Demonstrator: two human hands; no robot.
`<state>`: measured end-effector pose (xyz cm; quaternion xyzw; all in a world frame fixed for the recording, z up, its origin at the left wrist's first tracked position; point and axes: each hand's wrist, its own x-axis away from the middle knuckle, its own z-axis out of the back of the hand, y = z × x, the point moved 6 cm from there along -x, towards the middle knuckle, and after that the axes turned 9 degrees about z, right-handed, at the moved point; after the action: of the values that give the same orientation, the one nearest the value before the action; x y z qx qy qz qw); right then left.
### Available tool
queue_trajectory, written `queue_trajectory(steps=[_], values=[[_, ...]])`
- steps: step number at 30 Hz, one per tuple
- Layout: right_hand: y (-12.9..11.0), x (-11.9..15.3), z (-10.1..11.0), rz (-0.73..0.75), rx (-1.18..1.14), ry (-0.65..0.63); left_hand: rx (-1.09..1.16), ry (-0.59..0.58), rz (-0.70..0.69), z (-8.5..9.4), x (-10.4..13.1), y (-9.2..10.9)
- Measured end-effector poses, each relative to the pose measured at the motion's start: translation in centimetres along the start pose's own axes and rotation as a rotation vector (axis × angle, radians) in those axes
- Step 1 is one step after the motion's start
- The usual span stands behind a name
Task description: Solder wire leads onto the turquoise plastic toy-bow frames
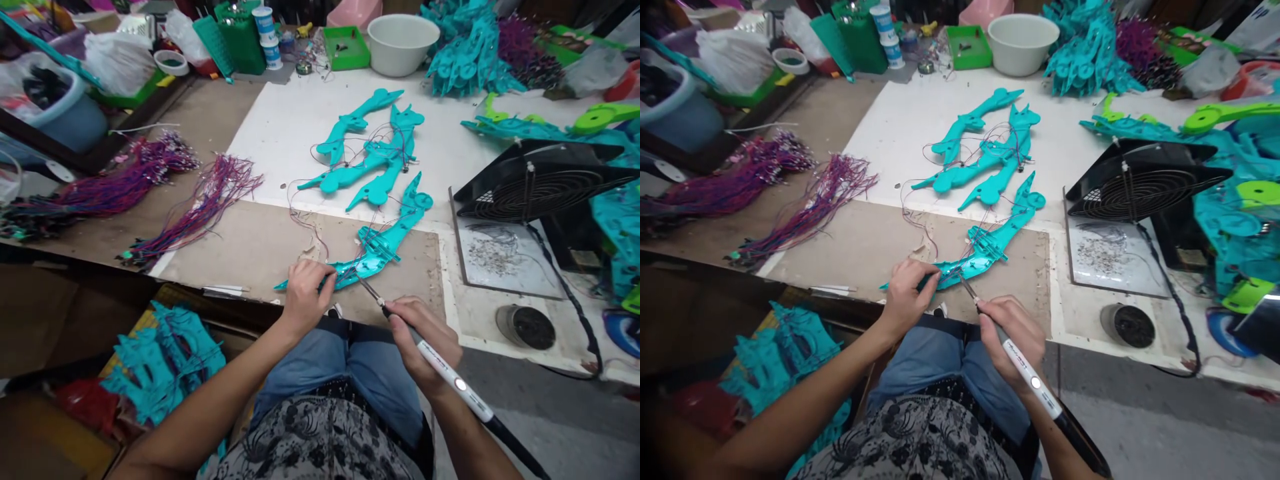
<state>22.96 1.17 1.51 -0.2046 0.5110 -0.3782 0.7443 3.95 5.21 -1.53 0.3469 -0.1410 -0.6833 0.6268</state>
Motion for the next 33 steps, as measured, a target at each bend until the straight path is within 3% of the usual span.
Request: queue_trajectory(steps=[10, 33], values=[[0.3, -1.3, -1.6, 0.025, 0.013, -0.066, -0.048, 0.044, -0.055, -0.7, 0.4, 0.6], [0.3, -1.7, -1.7, 0.042, 0.008, -0.132, -0.081, -0.018, -0.003, -1.0, 0.3, 0.4]])
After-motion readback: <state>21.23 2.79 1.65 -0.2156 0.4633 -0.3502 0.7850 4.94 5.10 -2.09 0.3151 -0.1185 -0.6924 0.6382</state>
